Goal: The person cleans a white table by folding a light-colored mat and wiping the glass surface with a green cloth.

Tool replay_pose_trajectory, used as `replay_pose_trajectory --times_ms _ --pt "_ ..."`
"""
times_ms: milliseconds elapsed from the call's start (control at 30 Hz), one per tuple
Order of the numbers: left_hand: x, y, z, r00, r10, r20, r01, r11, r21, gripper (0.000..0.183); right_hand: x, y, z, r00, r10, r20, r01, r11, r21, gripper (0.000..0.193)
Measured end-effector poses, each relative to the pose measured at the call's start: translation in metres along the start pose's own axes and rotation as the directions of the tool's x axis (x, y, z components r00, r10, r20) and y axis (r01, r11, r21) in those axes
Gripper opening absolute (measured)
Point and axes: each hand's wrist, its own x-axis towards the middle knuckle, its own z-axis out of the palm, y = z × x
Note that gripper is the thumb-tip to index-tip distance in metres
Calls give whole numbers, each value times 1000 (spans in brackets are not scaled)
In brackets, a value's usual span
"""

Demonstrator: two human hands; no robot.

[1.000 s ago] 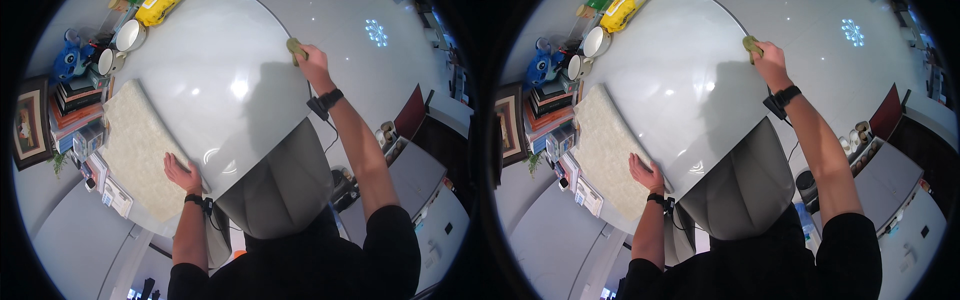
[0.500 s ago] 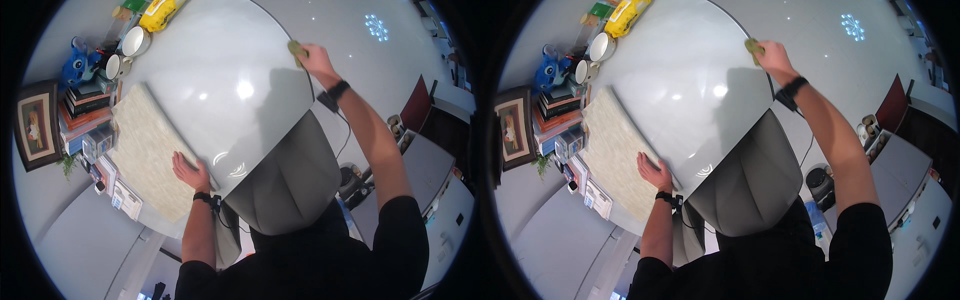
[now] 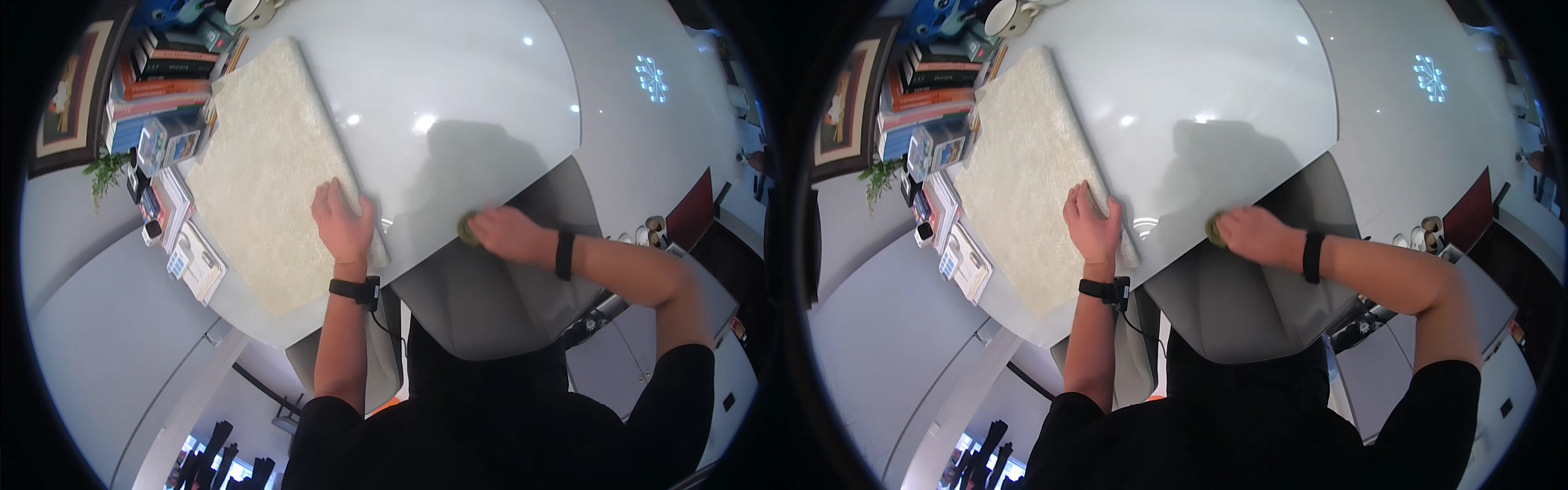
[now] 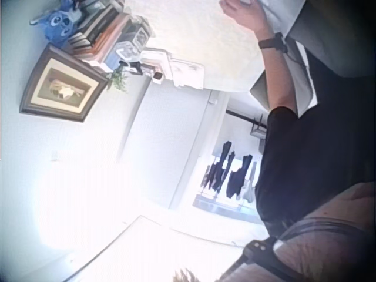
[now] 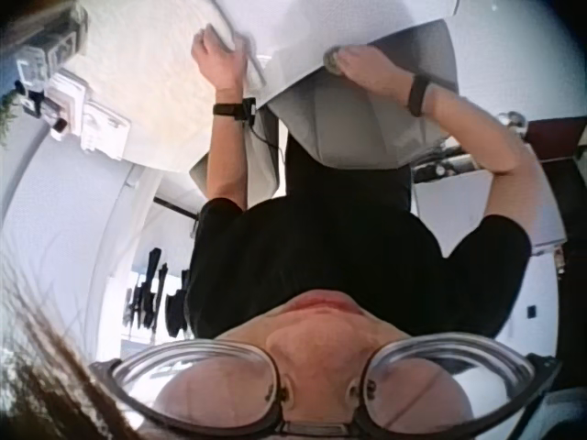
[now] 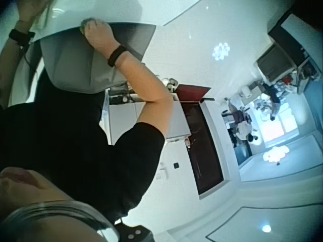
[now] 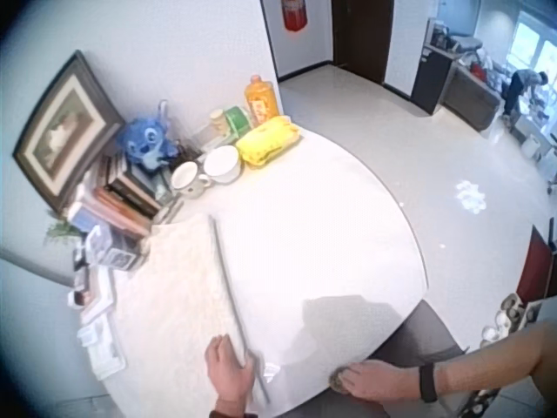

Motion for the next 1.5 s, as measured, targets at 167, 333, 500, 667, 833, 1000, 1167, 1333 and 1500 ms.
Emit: replay_pose_trajectory --times_ms 167,333,500,667,833,1000,1167,1333,1500 --pt "21 -20 -42 943 -190 272 227 967 -113 51 8 24 -5 959 -116 258 69 980 185 9" --pt "5 -102 -77 921 -287 265 368 863 -346 44 44 21 -44 992 -113 54 92 951 293 27" --pt "-17 -153 -108 948 -317 21 293 846 -445 39 88 100 -68 785 545 -294 -486 836 254 47" --pt "-43 -182 -117 894 -445 -43 344 745 -572 50 123 143 -26 629 630 -455 -657 744 121 44" --pt "-81 -209 -100 816 -564 125 513 608 -605 53 178 -18 20 980 180 -84 -173 981 88 46" --pt "-78 -198 -91 857 -511 -68 443 798 -408 57 185 -64 31 980 -178 91 171 982 79 47" --pt "-75 -184 -97 976 -161 -148 137 978 -158 57 278 37 -7 914 319 -252 -290 946 146 31" --pt "-74 -179 -71 985 -119 -124 107 989 -100 51 312 108 -24 738 491 -462 -528 847 56 30" --pt "-86 -186 -64 969 -178 -174 174 984 -40 53 269 -11 10 973 -194 -124 214 961 173 26"
